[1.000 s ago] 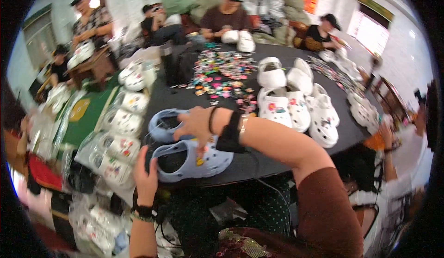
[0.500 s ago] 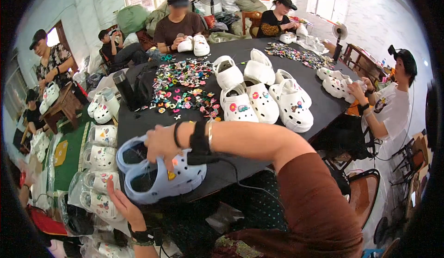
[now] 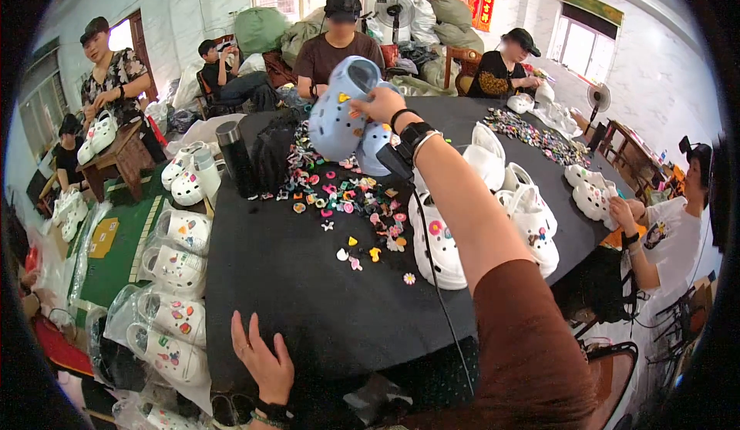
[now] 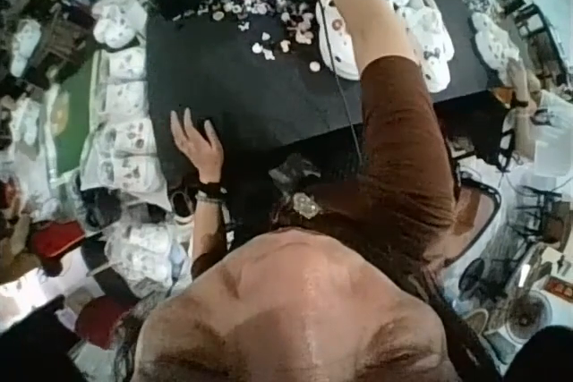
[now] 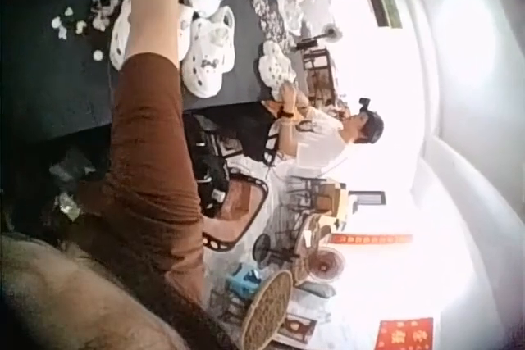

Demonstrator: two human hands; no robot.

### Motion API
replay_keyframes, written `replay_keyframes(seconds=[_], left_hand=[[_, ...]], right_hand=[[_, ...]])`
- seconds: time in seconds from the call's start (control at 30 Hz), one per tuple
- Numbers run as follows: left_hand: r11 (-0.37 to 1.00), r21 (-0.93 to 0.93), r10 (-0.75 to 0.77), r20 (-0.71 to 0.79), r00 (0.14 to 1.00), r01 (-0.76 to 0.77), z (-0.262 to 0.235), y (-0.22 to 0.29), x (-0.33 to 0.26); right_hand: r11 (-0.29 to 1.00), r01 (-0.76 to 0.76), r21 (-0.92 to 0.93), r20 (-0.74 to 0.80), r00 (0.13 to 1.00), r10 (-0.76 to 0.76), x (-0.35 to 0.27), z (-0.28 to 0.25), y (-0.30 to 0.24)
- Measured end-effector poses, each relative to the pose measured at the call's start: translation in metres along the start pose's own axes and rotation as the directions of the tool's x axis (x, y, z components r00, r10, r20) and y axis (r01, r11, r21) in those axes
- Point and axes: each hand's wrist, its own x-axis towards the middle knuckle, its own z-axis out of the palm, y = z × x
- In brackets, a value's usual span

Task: Decorate shoes with small colorful charms and pack them into plastic bags.

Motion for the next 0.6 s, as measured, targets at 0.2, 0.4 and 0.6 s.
replay_keyframes(seconds=[0.2,0.4,0.6], left_hand=[[0.999,0.028,-0.034,0.076,0.997,0.032,-0.001,0.0,0.001],[1.0,-0.005,0.004,0.055,0.998,-0.004,0.001,0.01,0.006],[1.0,0.025,0.006,0.02,1.0,-0.006,-0.002,-0.004,-0.001]], right_hand=[[0.978,-0.089,-0.19,-0.229,0.972,0.044,0.027,0.047,0.043],[0.912,-0.006,-0.409,0.06,0.998,0.034,0.034,0.024,0.093],[0.821,-0.242,-0.518,0.011,0.957,0.289,-0.033,-0.074,0.078]])
